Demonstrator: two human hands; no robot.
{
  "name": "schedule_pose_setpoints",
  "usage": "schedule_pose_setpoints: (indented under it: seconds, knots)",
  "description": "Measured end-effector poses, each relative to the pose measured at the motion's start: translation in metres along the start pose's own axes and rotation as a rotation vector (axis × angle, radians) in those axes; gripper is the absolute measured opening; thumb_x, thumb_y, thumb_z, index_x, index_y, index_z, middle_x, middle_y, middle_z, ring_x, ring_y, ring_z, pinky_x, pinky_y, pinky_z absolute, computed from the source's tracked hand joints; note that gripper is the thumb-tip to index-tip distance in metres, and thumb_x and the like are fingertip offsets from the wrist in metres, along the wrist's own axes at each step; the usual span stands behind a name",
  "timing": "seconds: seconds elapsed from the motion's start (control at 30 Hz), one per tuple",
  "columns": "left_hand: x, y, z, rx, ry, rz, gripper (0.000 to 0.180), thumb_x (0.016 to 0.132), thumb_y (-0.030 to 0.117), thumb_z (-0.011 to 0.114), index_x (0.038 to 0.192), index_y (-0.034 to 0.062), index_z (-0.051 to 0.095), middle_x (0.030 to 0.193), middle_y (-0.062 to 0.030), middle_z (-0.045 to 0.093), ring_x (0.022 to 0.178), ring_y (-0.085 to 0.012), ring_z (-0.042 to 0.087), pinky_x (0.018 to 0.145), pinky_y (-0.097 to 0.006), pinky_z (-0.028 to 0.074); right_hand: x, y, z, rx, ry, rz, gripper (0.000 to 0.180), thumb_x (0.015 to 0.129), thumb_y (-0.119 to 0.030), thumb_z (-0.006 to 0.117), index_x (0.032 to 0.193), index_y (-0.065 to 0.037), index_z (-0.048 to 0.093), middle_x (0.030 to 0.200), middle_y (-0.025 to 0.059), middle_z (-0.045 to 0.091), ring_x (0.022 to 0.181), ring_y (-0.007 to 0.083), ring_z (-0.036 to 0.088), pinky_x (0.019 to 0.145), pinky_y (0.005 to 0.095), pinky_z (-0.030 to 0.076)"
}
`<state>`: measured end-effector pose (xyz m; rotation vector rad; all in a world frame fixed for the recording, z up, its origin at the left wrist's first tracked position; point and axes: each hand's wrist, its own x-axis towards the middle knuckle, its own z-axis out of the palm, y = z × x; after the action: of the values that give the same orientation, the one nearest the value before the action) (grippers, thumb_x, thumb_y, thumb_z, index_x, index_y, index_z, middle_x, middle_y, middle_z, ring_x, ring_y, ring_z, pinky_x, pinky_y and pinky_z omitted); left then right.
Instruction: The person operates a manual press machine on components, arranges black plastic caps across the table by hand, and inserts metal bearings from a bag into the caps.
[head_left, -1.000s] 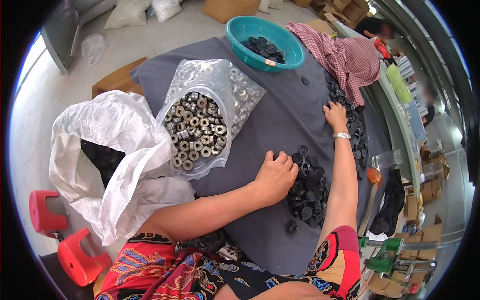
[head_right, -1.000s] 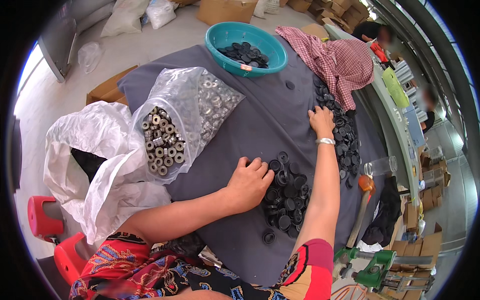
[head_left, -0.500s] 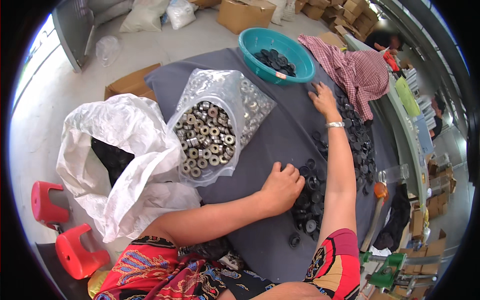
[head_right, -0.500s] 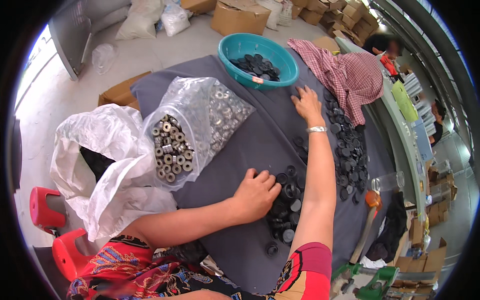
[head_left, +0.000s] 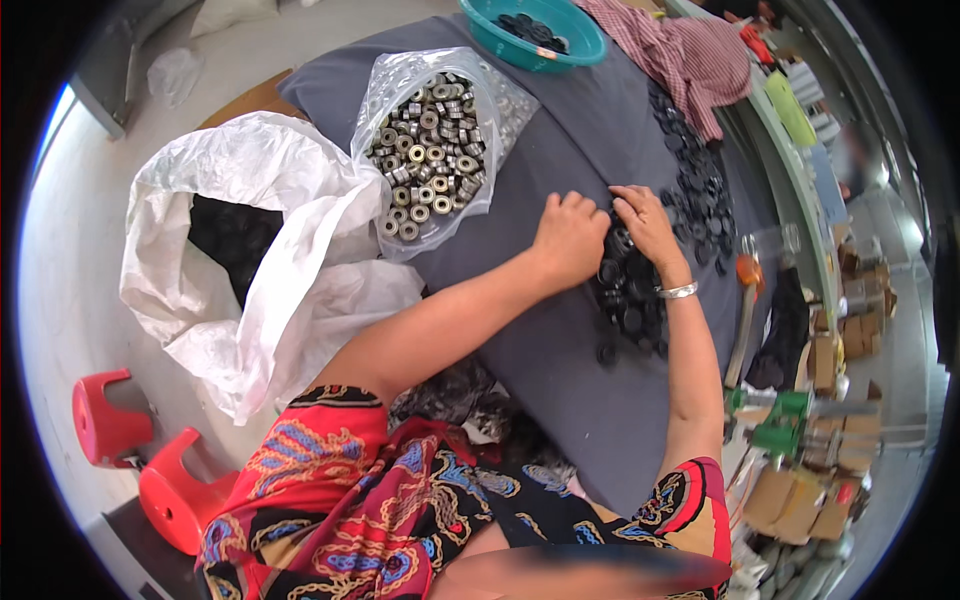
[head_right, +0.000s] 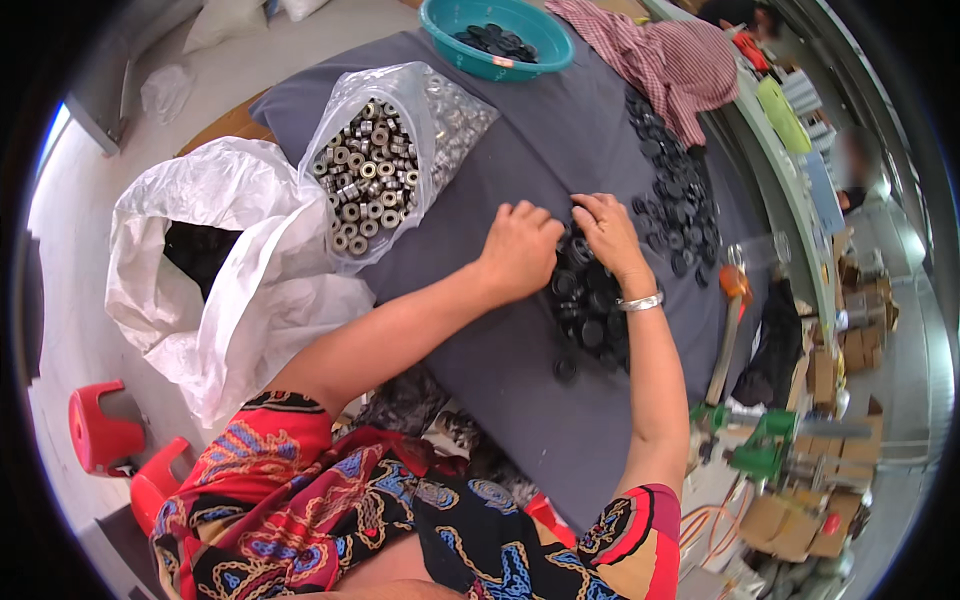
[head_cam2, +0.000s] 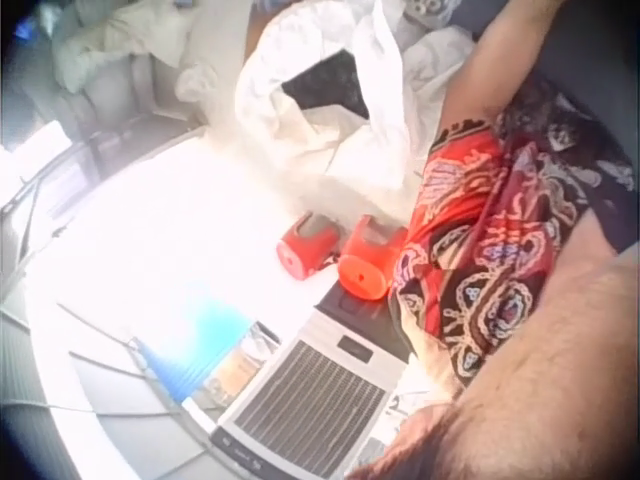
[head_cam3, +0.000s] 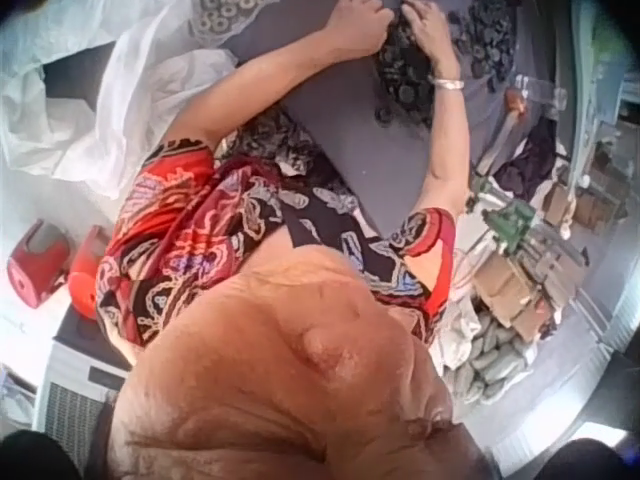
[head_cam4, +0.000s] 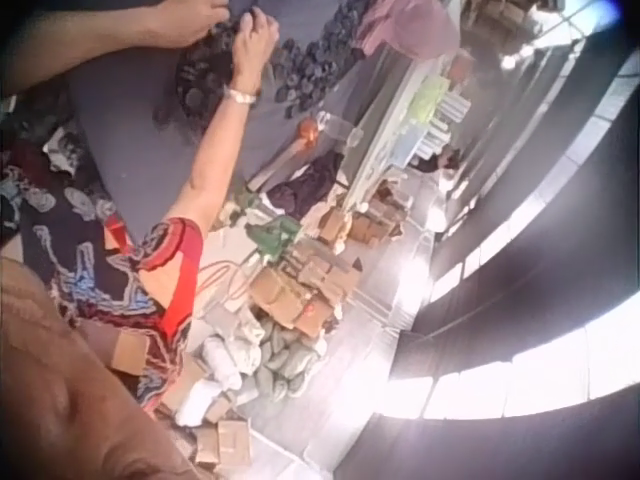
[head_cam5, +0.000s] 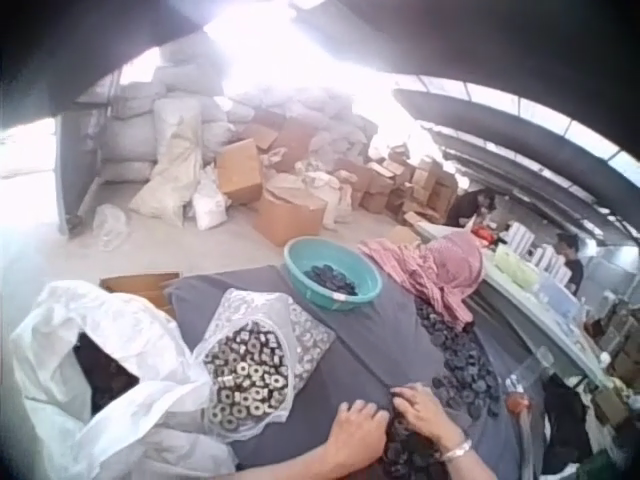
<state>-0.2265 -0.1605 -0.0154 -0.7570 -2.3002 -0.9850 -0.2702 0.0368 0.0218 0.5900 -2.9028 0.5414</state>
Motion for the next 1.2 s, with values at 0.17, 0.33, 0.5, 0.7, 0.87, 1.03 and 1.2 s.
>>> schedule_pose_setpoints:
  seconds: [0.17,0.33,0.5,0.7,0.87,1.03,1.2]
  knots:
    - [-0.004,0.006,-0.005,-0.149,0.063,-0.017,0.025,0.077,0.017,0.068,0.100,0.0073,0.065,0.104,-0.0122,0.062,0.099,-0.0307,0.059,0.081,-0.047,0.043,-0.052,-0.031,-0.017,0.063,0.248,0.139,0.039,0.097,-0.029,0.051,0.127,-0.004,0.060,0.132,0.0189,0.057,0.125,0.0358,0.051,0.104,0.0396,0.039]
    - [-0.009,0.037,0.004,0.020,-0.133,0.264,0.045,0.087,0.037,0.061,0.123,0.0093,0.061,0.134,-0.0144,0.052,0.123,-0.0362,0.048,0.096,-0.060,0.036,-0.119,-0.043,0.004,-0.236,0.000,0.476,0.059,0.098,-0.051,0.043,0.149,-0.023,0.037,0.155,0.0144,0.032,0.142,0.0396,0.029,0.109,0.0679,0.021]
    - [-0.010,0.023,-0.009,0.234,-0.443,0.232,0.058,0.090,0.056,0.051,0.134,0.0191,0.057,0.150,-0.0177,0.037,0.136,-0.0434,0.034,0.105,-0.071,0.023,-0.169,-0.078,0.004,-0.259,-0.008,0.506,0.061,0.098,-0.055,0.040,0.149,-0.023,0.038,0.155,0.0157,0.032,0.142,0.0398,0.029,0.110,0.0660,0.020]
    - [-0.018,0.014,-0.030,0.212,-0.524,0.238,0.058,0.089,0.059,0.052,0.139,0.0295,0.053,0.152,-0.0201,0.033,0.138,-0.0472,0.030,0.106,-0.071,0.020,-0.210,-0.104,-0.002,-0.262,0.037,0.528,0.061,0.097,-0.056,0.040,0.150,-0.024,0.037,0.156,0.0167,0.029,0.144,0.0414,0.023,0.110,0.0669,0.018]
    - [-0.042,0.026,-0.041,0.141,-0.579,0.376,0.057,0.088,0.058,0.055,0.139,0.0329,0.052,0.147,-0.0238,0.039,0.135,-0.0494,0.034,0.103,-0.071,0.025,-0.228,-0.118,0.000,-0.260,-0.012,0.468,0.061,0.097,-0.054,0.042,0.149,-0.023,0.038,0.156,0.0166,0.030,0.144,0.0394,0.024,0.111,0.0663,0.017]
    - [-0.050,0.029,-0.062,0.220,-0.485,0.412,0.062,0.084,0.054,0.061,0.141,0.0311,0.049,0.142,-0.0274,0.043,0.134,-0.0483,0.036,0.103,-0.069,0.027,-0.252,-0.113,-0.004,-0.315,0.038,0.579,0.059,0.097,-0.049,0.045,0.148,-0.019,0.040,0.155,0.0171,0.032,0.143,0.0396,0.027,0.112,0.0655,0.017]
    - [-0.035,0.058,-0.031,0.119,-0.310,0.302,0.063,0.087,0.049,0.060,0.143,0.0230,0.047,0.144,-0.0220,0.043,0.135,-0.0436,0.036,0.104,-0.069,0.025,-0.217,-0.113,-0.003,-0.299,0.182,0.462,0.061,0.098,-0.051,0.043,0.149,-0.018,0.038,0.155,0.0165,0.031,0.144,0.0393,0.025,0.110,0.0666,0.019]
